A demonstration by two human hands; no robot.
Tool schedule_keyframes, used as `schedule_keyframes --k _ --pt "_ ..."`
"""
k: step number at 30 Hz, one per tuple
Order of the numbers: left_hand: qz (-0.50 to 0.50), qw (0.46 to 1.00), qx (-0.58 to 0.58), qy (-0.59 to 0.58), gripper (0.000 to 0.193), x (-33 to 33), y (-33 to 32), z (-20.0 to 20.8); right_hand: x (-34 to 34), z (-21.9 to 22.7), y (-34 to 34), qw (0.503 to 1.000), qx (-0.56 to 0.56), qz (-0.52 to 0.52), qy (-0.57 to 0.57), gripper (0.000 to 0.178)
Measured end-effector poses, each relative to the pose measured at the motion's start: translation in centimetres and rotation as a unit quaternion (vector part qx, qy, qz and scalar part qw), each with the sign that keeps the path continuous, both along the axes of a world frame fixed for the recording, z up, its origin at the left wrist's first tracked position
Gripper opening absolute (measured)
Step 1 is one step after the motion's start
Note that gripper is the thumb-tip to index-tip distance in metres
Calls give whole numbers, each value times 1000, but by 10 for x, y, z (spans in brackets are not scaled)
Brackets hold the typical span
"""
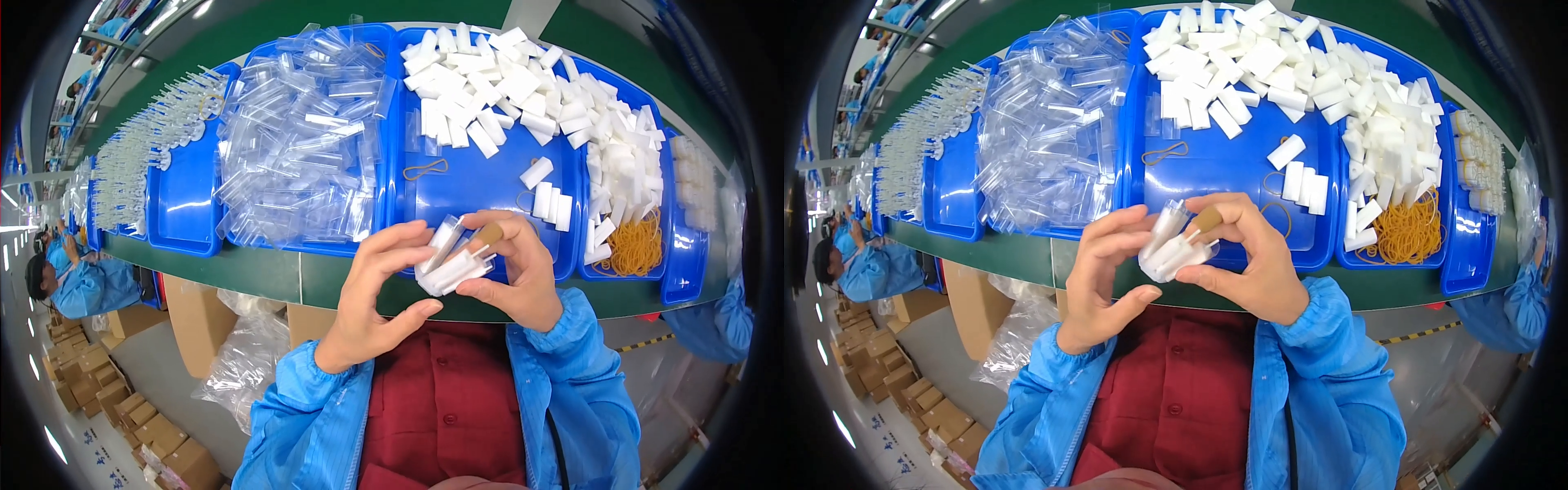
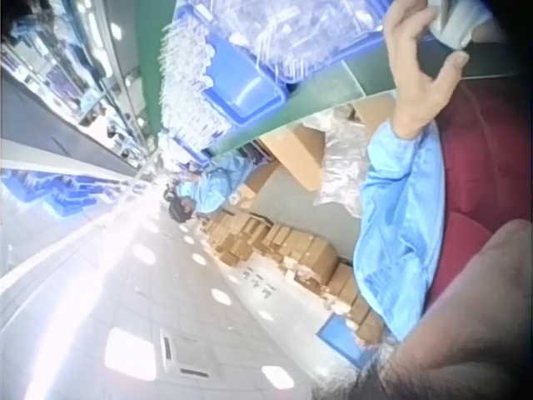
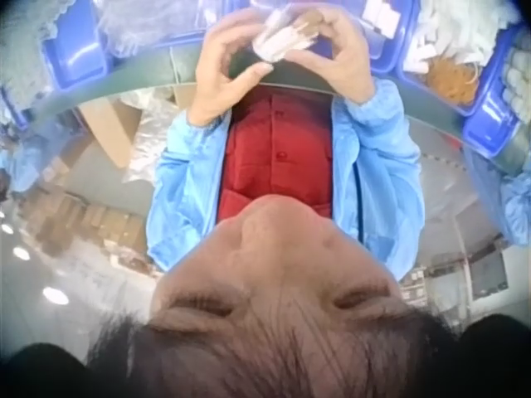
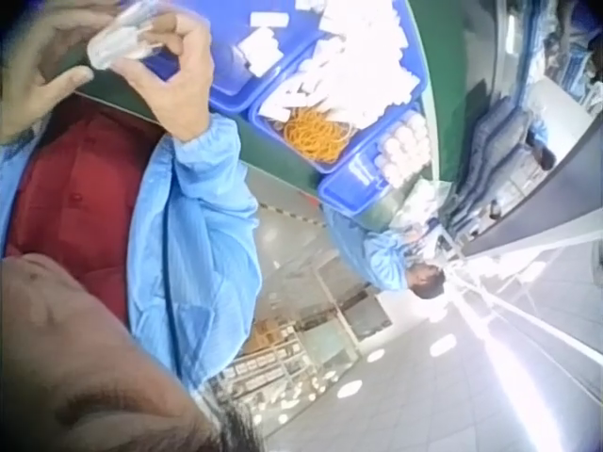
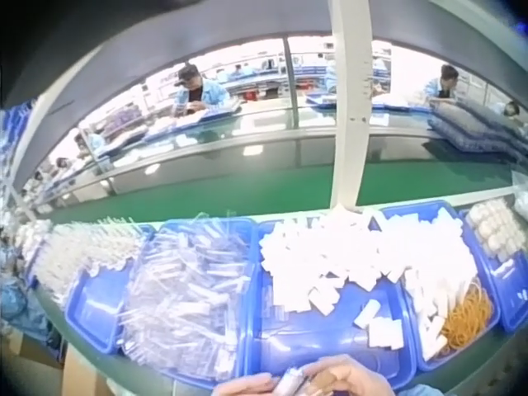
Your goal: The person assembles components by sliding clear plastic sleeves onto white pieces, secures the bundle with a rubber band, and straightens the pins using tweezers. The person then places the assembled bundle onto a tray and begins assembling another unit by attaching white pieces onto a base.
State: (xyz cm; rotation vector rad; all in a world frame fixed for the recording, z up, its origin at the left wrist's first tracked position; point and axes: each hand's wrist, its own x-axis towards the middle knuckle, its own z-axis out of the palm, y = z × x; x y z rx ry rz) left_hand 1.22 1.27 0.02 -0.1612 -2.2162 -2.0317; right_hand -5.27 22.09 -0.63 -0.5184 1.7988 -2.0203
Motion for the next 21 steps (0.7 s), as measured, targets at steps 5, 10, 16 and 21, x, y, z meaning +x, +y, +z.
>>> schedule_keyframes --k 5,10,16,21 --pt "-79 995 -54 3 41 -1 -4 -1 4 1 -2 999 38 16 30 40" --pt "-7 999 -30 -37 35 10 -3 -9 -26 14 1 973 131 47 186 25" --pt "12 999 -3 -52 32 13 -3 -11 -86 23 -44 814 325 40 480 29" --pt "10 992 98 -78 34 19 -8 -18 -124 -2 -56 664 403 11 630 37"
